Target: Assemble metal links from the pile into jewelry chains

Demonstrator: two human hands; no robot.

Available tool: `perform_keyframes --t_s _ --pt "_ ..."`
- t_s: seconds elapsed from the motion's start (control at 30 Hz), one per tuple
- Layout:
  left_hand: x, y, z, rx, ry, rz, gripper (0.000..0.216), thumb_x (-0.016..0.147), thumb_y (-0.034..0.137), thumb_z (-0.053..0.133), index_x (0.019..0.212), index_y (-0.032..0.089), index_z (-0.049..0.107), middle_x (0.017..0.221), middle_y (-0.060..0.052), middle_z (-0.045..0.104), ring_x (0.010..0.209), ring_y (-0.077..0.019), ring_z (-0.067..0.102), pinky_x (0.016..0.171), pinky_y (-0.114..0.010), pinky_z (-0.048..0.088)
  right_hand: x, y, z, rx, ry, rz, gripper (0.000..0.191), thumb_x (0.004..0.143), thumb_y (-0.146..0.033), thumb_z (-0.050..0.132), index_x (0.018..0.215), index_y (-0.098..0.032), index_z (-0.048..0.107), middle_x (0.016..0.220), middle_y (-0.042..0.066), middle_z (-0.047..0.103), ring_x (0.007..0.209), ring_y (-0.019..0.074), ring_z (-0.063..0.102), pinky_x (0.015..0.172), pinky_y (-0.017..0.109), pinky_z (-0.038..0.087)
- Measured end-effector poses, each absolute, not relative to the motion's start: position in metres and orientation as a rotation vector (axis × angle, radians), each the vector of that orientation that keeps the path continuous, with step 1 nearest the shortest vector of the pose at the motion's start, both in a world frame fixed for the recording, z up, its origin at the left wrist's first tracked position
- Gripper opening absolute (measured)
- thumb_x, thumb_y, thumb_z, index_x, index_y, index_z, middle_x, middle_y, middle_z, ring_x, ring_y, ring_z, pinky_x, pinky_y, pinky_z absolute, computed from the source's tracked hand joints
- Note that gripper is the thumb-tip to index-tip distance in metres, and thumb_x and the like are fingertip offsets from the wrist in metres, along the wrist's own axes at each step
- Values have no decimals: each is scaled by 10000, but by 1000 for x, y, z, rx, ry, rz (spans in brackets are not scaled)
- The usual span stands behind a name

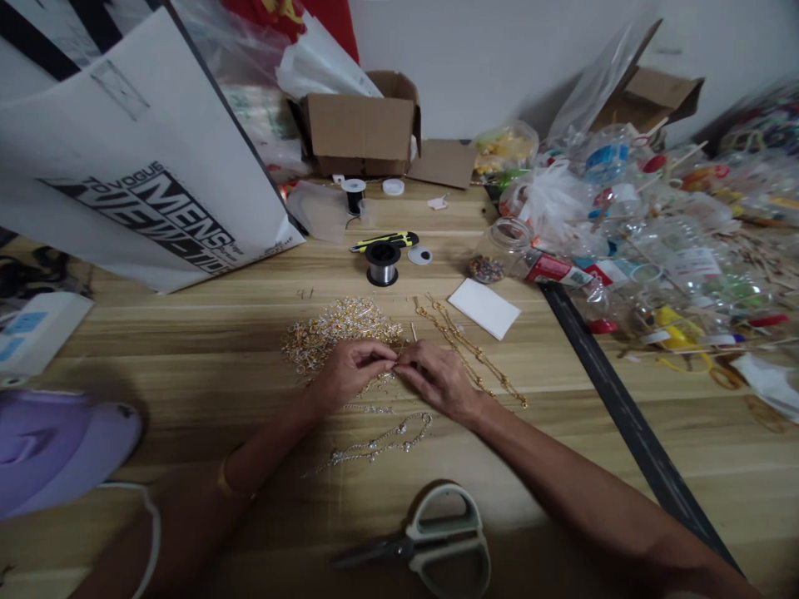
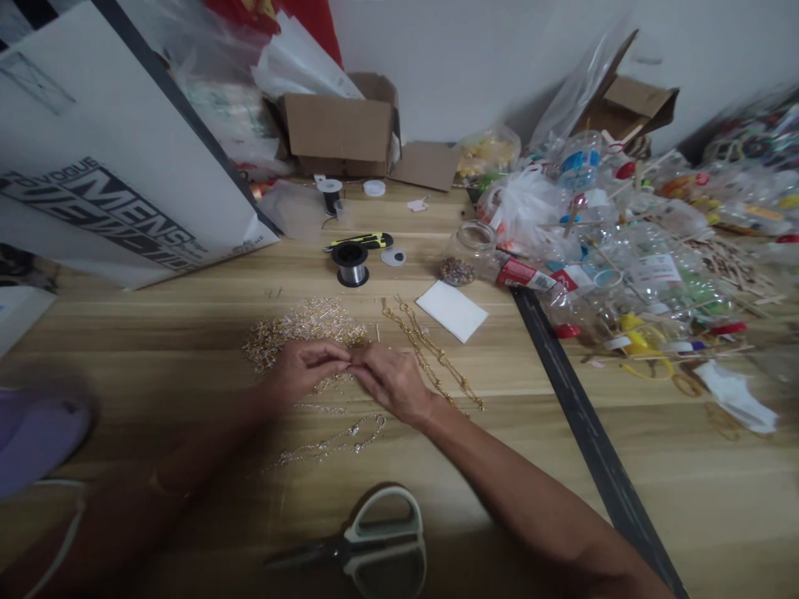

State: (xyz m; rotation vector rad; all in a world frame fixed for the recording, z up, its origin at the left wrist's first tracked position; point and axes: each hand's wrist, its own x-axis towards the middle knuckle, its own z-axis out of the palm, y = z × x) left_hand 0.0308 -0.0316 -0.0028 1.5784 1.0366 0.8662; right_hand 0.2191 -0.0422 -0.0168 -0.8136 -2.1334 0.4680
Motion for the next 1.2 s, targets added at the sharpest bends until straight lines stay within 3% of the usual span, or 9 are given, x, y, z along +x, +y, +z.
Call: perform_keyframes --t_s 0.6,1.2 --pt "31 -35 0 1588 1052 922 164 720 194 659 872 139 684 834 -62 740 773 -161 697 763 -279 569 220 -41 -17 -795 -2152 511 91 920 -220 488 970 -183 554 901 61 641 828 145 607 732 269 500" --pt "34 -35 -3 1669 1097 965 143 738 181 625 861 134 682 815 -63 730 749 -155 691 747 -267 560 219 -41 -20 -872 -2182 434 87 924 -227 480 948 -180 549 872 50 645 768 128 600 680 236 465"
